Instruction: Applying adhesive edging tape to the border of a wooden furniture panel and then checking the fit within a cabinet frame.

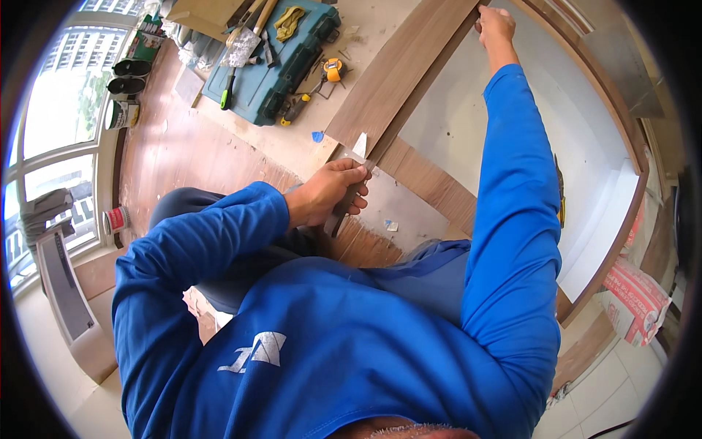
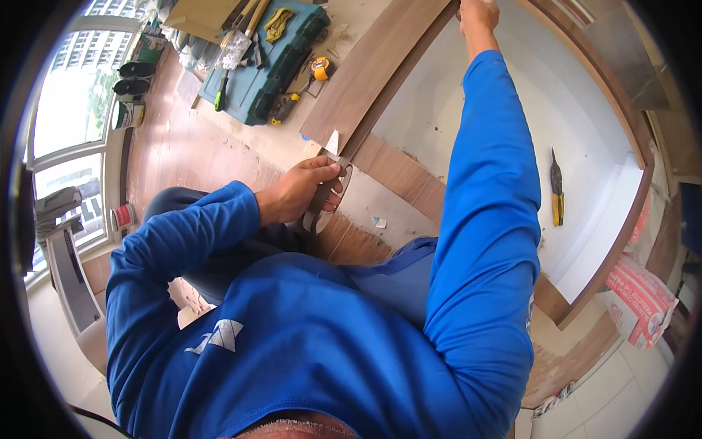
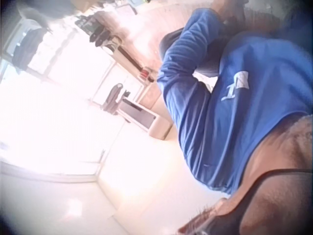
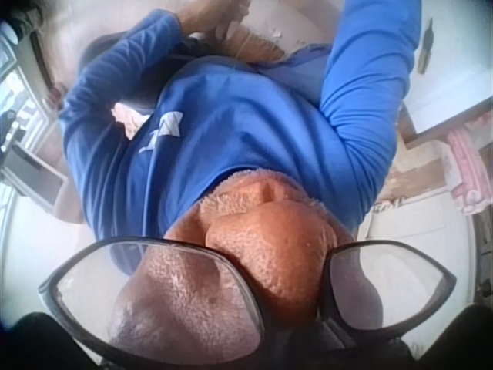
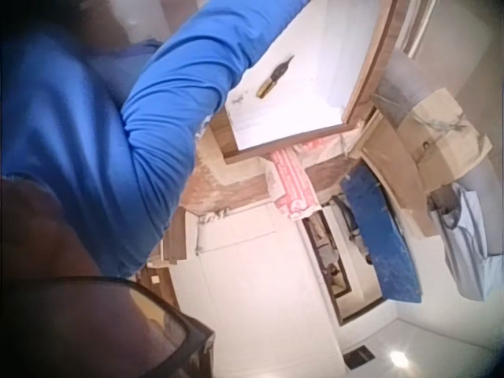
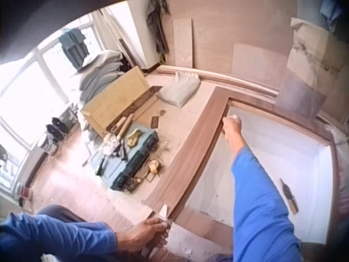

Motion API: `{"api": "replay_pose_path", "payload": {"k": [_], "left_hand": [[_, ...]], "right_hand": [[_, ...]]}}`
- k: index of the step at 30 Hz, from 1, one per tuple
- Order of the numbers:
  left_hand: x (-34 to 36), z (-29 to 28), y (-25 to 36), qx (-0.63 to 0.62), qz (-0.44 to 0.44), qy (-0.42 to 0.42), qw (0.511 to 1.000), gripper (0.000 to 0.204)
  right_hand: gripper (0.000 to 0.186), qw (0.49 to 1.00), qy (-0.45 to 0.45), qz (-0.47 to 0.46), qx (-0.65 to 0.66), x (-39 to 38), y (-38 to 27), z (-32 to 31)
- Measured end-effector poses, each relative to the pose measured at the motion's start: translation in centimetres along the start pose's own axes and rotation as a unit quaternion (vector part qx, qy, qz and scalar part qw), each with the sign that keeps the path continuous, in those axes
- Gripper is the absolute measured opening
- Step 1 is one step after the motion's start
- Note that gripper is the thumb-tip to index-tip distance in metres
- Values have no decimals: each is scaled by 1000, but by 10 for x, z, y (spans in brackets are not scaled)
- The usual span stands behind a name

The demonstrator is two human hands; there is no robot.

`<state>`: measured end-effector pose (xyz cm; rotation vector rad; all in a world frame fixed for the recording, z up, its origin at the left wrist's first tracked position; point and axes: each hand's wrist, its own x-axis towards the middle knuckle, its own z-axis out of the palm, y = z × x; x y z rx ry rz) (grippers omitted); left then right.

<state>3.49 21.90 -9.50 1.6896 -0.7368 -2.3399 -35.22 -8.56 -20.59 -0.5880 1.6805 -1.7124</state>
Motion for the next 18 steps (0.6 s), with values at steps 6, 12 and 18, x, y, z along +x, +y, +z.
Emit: {"api": "replay_pose_path", "payload": {"k": [6, 12, 18], "left_hand": [[8, 6, 7, 28, -1, 24, 999, 17], [7, -3, 5, 12, 8, 57, 998, 17], [18, 9, -2, -8, 7, 6, 1000, 20]], "right_hand": [[14, 1000, -5, 11, 12, 7, 3, 2], [13, 999, -33, 6, -5, -21, -7, 27], [15, 991, 55, -75, -94, 11, 5, -7]]}}
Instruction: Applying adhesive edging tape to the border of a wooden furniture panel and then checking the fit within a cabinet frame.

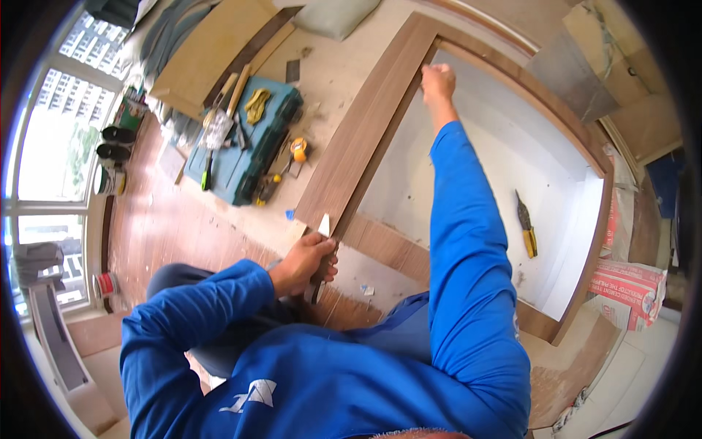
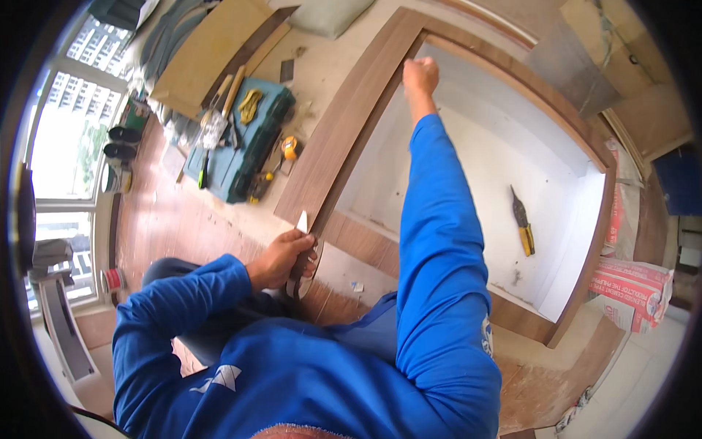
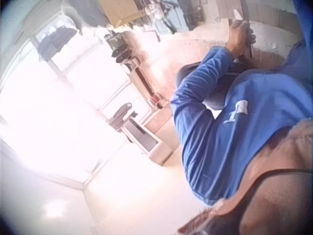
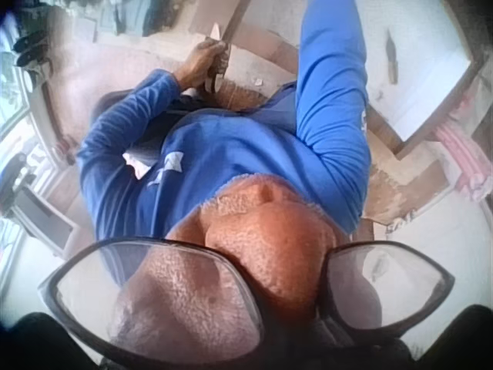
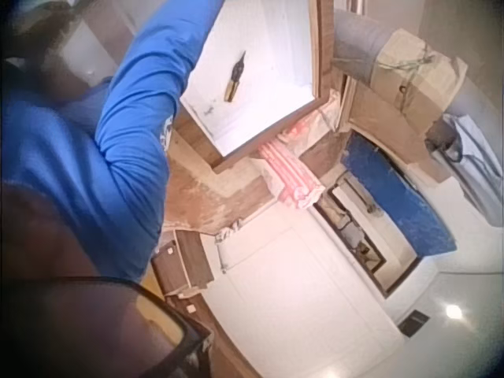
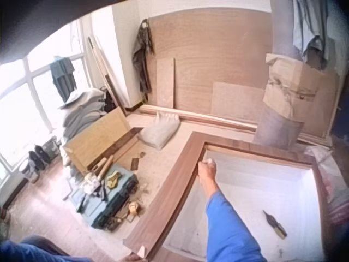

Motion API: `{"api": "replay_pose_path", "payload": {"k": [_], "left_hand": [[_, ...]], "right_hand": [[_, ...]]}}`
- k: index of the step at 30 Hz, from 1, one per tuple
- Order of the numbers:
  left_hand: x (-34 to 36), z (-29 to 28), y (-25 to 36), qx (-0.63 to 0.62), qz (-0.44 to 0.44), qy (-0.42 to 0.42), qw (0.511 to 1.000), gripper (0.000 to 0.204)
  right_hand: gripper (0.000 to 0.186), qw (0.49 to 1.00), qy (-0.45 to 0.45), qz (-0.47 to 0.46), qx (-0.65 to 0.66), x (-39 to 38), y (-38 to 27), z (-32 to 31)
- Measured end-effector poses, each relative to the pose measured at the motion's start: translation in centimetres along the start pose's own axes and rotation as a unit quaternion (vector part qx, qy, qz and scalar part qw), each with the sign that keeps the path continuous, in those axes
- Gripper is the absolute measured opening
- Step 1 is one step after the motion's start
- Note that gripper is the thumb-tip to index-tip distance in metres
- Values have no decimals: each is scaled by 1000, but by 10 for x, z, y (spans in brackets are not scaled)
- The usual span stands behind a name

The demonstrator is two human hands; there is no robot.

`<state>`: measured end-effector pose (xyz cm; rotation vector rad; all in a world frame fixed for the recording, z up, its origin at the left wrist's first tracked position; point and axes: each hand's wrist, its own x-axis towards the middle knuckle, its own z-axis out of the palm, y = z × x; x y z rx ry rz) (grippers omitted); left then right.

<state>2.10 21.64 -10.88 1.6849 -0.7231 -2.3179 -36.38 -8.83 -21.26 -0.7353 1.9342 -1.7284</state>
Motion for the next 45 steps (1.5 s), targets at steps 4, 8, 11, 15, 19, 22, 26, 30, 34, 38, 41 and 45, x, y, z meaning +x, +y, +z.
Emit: {"api": "replay_pose_path", "payload": {"k": [4, 8, 11, 15, 19, 22, 26, 30, 34, 38, 41, 45], "left_hand": [[-4, -1, 7, 25, -11, 36, 999, 18], [-6, -3, 11, 19, -9, 46, 999, 17], [-4, -3, 16, 43, 5, 38, 998, 18], [-1, 0, 19, 51, 12, 35, 998, 18], [-3, -13, 10, 47, 13, 48, 998, 24], [-3, 3, 11, 63, 12, 23, 998, 24], [-4, -6, 8, 51, -6, 30, 998, 20], [-9, -7, 8, 61, 5, 22, 998, 24], [-6, 1, 15, 63, -10, 18, 998, 26], [-8, -2, 18, 63, -11, 24, 998, 26], [-8, -2, 18, 59, -13, 19, 998, 25], [-9, -1, 20, 56, -32, 15, 998, 23]], "right_hand": [[14, 994, -38, 71, 70, -26, -21, 9], [14, 990, -29, 91, 102, -36, -54, 9], [15, 986, -52, 112, 117, -32, -57, 5], [14, 989, -35, 90, 112, -20, -45, 4], [13, 985, -65, 102, 122, -24, -39, 20], [13, 998, -15, 22, 54, 4, -11, 2], [12, 999, 6, 18, 46, -15, -18, 17], [12, 994, -23, 79, 75, -20, -37, 18], [15, 993, -4, 59, 105, -3, -34, 7], [15, 985, -37, 112, 127, -15, -49, 10], [16, 984, -51, 105, 134, -11, -51, 6], [13, 986, -35, 105, 124, -12, -48, 4]]}}
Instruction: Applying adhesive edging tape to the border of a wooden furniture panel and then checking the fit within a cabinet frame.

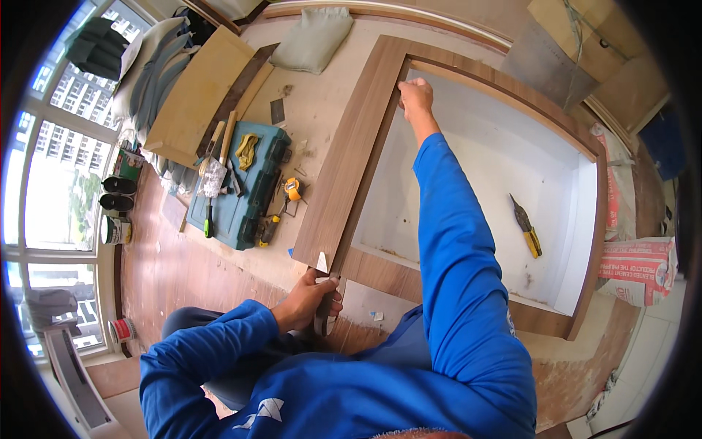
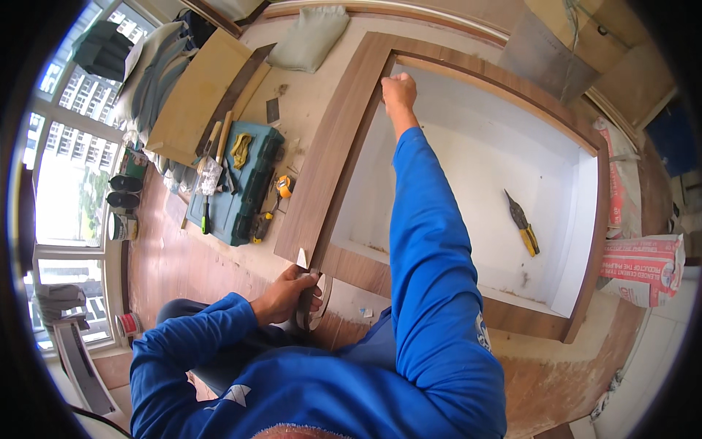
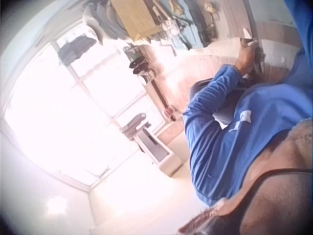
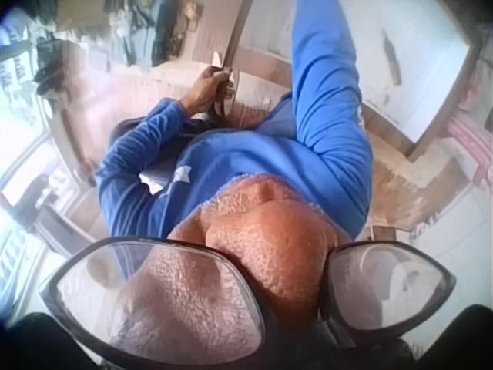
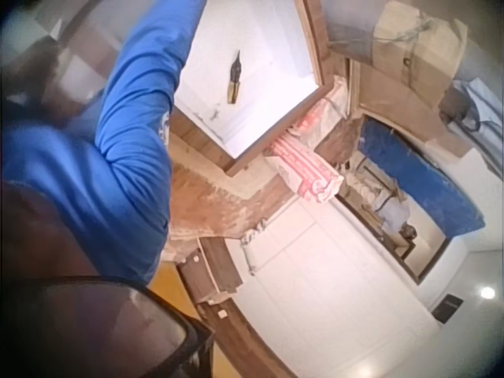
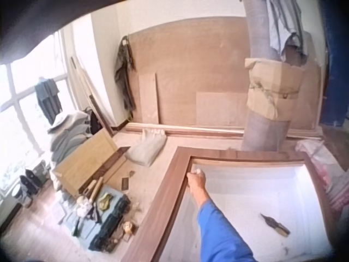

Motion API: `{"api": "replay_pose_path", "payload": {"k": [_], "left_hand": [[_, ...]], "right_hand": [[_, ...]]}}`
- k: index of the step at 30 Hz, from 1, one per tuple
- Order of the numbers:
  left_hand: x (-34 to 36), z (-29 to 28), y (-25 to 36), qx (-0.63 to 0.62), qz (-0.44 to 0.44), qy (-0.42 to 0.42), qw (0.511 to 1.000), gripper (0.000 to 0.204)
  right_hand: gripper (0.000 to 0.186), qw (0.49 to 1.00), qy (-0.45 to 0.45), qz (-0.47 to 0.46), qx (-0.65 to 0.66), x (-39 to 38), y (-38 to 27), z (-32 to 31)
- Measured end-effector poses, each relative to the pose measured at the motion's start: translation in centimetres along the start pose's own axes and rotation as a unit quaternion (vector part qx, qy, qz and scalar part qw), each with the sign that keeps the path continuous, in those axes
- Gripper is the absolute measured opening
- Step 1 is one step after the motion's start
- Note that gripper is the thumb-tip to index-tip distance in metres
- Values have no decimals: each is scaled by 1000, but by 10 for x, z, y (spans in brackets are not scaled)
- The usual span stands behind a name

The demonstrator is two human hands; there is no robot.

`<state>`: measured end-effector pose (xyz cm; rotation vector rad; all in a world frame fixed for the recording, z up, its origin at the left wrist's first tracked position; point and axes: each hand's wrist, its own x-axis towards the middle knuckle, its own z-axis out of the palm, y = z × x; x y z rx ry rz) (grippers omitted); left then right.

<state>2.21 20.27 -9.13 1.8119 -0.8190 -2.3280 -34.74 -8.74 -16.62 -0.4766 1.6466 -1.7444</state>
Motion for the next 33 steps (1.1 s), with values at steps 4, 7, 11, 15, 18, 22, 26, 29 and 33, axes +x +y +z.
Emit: {"api": "replay_pose_path", "payload": {"k": [4, 7, 11, 15, 18, 22, 26, 29, 33], "left_hand": [[-2, -2, -1, -7, -6, -5, 1000, 22], [-8, 0, 0, -21, -12, -26, 999, 21], [-13, 5, -2, -25, -20, -33, 999, 19], [-14, -2, -20, 0, 3, -18, 1000, 24], [-21, -8, -31, -6, 9, 23, 1000, 19], [-48, -14, -32, 28, 16, 47, 998, 12], [-87, -38, -33, 41, 131, 114, 984, 11], [-108, -55, 9, 161, 198, 117, 960, 13], [-102, -119, 50, 298, 153, 85, 938, 16]], "right_hand": [[11, 1000, 3, -6, -9, -6, -2, 4], [11, 1000, 5, -8, -9, -5, -3, 5], [12, 1000, 14, -27, -2, -2, 2, -2], [10, 997, -60, -1, 51, -6, -8, -21], [8, 958, -190, 100, 191, -20, -21, -27], [10, 878, -291, 185, 332, -6, -32, -38], [16, 851, -356, 154, 355, -10, -80, -35], [21, 780, -475, 147, 380, 8, -120, -66], [19, 805, -401, 124, 420, -27, -168, -43]]}}
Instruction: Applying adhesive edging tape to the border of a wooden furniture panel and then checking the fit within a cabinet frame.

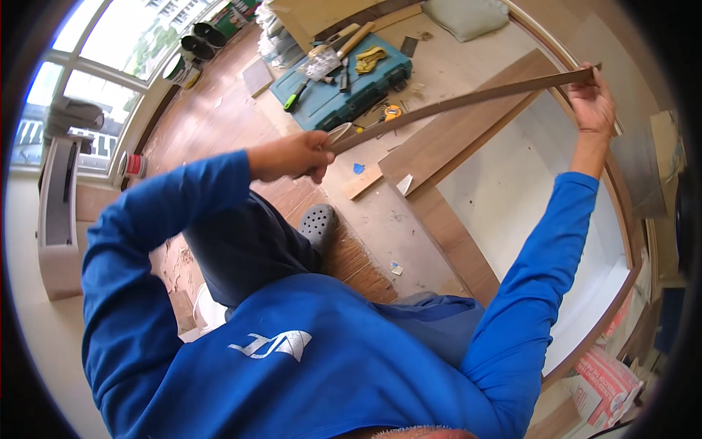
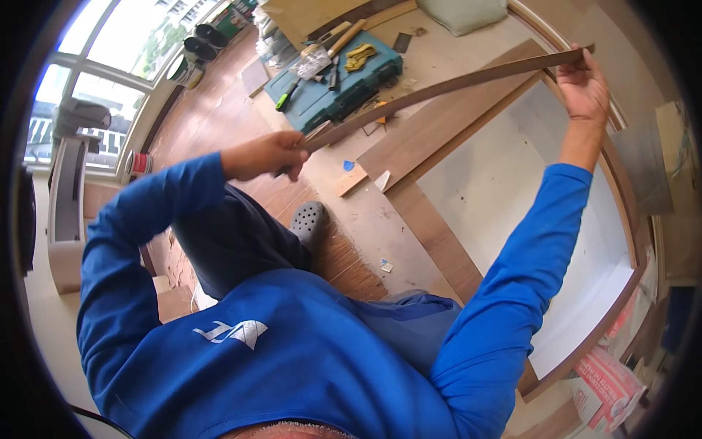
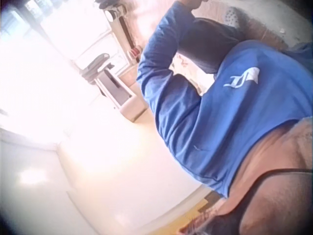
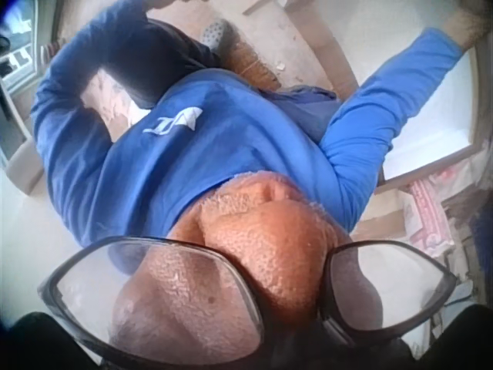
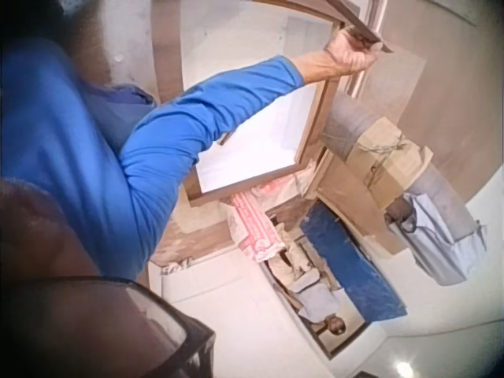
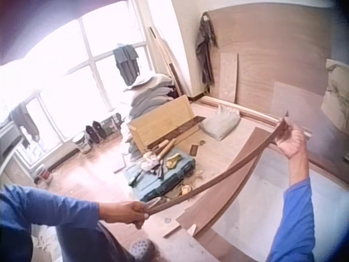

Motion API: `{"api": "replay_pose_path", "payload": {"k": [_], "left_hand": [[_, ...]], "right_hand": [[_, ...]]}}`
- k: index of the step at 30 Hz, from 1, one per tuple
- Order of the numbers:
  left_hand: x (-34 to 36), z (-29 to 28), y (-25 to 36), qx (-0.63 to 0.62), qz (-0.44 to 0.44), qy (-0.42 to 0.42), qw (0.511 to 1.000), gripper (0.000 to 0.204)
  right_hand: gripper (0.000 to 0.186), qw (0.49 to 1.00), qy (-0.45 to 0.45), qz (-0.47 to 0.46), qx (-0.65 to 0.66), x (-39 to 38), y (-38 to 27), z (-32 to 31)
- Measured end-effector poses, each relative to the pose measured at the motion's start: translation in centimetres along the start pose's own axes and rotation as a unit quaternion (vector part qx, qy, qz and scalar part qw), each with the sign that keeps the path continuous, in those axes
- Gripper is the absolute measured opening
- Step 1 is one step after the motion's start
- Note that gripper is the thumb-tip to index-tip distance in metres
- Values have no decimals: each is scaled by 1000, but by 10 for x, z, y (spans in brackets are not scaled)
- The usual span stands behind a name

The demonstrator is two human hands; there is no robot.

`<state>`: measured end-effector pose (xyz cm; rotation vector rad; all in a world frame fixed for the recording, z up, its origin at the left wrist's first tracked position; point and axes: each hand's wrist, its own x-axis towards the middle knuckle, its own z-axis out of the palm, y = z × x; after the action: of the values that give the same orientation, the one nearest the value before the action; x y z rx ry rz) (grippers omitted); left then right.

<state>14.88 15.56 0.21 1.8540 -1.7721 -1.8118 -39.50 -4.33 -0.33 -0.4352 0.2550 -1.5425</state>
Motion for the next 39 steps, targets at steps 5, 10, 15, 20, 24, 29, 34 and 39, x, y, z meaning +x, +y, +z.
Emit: {"api": "replay_pose_path", "payload": {"k": [5, 10, 15, 20, 24, 29, 34, 39], "left_hand": [[76, -29, -44, 88, -4, 15, 996, 20], [128, -10, -99, 202, 48, 115, 971, 24], [159, 27, -134, 281, 90, 106, 950, 26], [184, 42, -141, 367, 71, 22, 927, 33], [192, 14, -120, 550, -8, -177, 816, 42], [149, -66, 46, 409, 238, -61, 879, 37], [58, -40, 135, -47, 464, 10, 885, 67], [46, 14, 134, -169, 425, 44, 888, 44]], "right_hand": [[18, 989, 62, 9, -136, -13, -4, 28], [19, 943, 40, 13, -331, -52, 21, 48], [19, 902, 42, 62, -425, -72, 43, 70], [22, 882, 41, 21, -469, -88, 75, 116], [21, 864, -6, -10, -504, -95, 107, 151], [18, 824, -3, -79, -561, -100, 130, 154], [18, 799, -26, -94, -594, -107, 175, 167], [18, 843, -1, -62, -534, -122, 179, 182]]}}
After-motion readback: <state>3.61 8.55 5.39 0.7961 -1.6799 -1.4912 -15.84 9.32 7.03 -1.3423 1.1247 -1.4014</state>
